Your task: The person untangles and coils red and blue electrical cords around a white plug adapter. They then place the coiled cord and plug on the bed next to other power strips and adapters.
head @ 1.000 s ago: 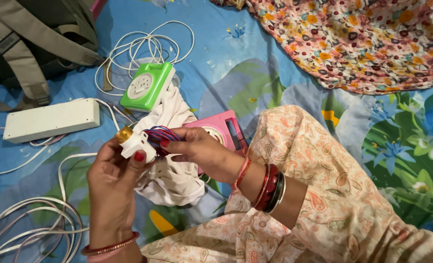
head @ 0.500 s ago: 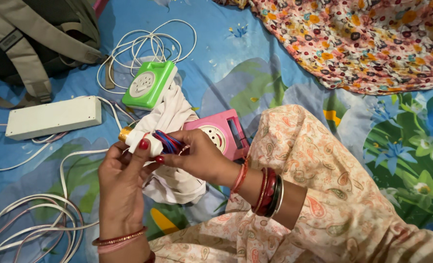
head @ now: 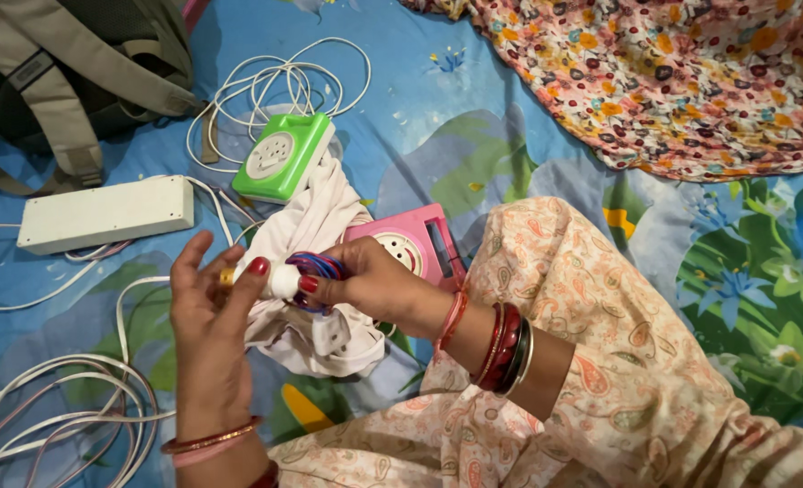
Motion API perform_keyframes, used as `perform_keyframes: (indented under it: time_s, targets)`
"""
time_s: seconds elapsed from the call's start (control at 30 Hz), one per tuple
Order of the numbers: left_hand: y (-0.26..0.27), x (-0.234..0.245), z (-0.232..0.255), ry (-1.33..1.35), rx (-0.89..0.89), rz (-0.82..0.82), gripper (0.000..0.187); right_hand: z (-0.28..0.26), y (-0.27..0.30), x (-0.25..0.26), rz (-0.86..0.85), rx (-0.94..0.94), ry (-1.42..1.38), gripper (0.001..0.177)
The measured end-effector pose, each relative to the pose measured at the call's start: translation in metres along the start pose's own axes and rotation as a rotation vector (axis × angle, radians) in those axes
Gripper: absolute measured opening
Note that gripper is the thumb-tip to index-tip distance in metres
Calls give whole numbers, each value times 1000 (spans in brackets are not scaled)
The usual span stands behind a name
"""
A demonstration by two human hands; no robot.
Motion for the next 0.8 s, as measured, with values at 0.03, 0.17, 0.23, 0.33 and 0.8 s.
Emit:
perform_keyframes:
  time_s: [0.03, 0.17, 0.23, 0.33, 0.8]
  targets:
    - [0, 2, 3, -22, 12, -35, 61, -1, -1, -1, -27, 0, 27, 20]
    - [6, -3, 2, -82, 110, -357, 46, -2, 3, -8, -168, -42, 36, 25]
    - [9, 2, -4, -98, 180, -379, 45, 0, 5, -8, -189, -71, 16, 25]
    - [8, 8, -12, -143, 223, -372, 46, -2, 0, -8, -154, 15, -40, 24]
    - [1, 8, -35, 103, 230, -62, 47, -23, -3, 4, 96, 95, 101, 47]
Point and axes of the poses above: each hand's wrist, its own y-axis away from the middle knuckle, its own x-axis out of the back of the hand, z = x × y, the point moved 7 cm from there along -y, towards the middle knuckle, and after that the axes turned 3 degrees about y, right-handed, at the moved point
